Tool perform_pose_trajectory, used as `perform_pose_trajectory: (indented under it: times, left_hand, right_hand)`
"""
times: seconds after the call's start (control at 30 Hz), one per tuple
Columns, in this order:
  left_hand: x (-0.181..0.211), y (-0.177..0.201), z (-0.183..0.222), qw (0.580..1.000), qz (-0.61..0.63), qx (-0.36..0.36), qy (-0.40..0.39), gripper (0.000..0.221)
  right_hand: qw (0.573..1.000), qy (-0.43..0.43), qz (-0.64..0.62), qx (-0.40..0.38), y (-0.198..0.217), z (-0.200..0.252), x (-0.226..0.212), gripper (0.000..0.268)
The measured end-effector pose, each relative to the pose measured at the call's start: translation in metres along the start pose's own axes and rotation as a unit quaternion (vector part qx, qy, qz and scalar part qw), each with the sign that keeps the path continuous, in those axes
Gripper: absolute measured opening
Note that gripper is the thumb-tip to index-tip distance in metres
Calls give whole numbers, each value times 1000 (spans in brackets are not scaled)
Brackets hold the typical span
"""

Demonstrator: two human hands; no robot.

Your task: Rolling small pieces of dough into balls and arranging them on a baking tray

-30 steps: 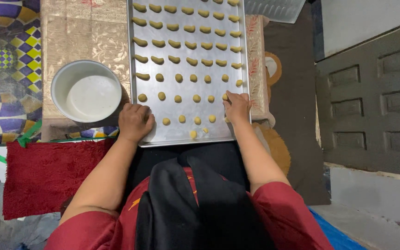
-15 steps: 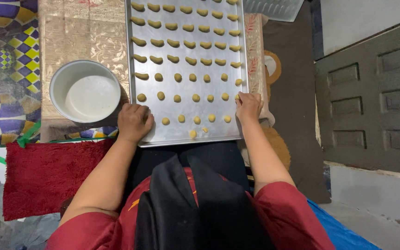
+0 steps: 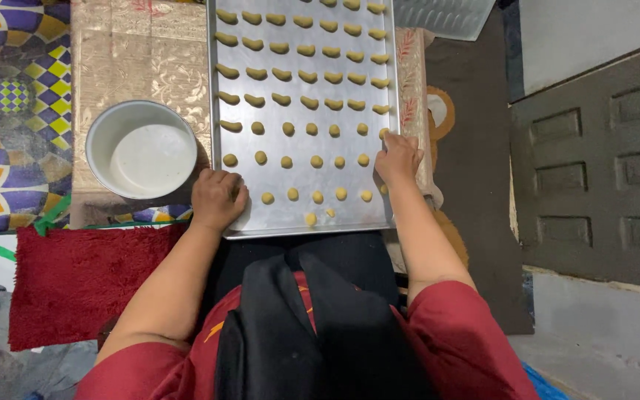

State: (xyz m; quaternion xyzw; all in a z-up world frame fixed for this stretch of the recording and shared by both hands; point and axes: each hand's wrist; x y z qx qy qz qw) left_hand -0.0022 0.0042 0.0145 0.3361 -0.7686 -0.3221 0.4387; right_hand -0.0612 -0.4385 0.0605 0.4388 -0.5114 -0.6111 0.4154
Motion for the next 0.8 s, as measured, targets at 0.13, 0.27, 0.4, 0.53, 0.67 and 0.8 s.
perform_pose_trajectory:
  times: [0.13, 0.27, 0.4, 0.53, 0.67, 0.8]
  left_hand:
    - [2, 1, 4, 1000, 2, -3, 7, 19]
    - [2, 3, -4, 1000, 0, 6, 2, 19]
    - [2, 4, -3, 1000, 12, -3, 1, 19]
    - [5, 8, -5, 1000, 24, -7, -7, 18]
    - [3, 7, -5, 1000, 12, 7, -4, 18]
    - [7, 12, -1, 1000, 5, 5, 2, 18]
  right_hand:
    - [1000, 0, 10, -9, 5, -8, -4, 52]
    - [1000, 13, 10, 22, 2, -17, 2, 48]
    - [996, 7, -62, 61, -23, -6, 42, 41]
    - [989, 43, -99, 98, -23, 28, 53, 24]
    - [993, 61, -92, 33, -2, 60, 37, 20]
    - [996, 44, -52, -57, 18, 86, 13, 25]
Point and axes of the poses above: each hand's wrist, its own z-axis away from the middle knuckle, its own y-axis out of the back of the hand, x = y × z, and after that the axes turned 15 degrees about y, right-handed
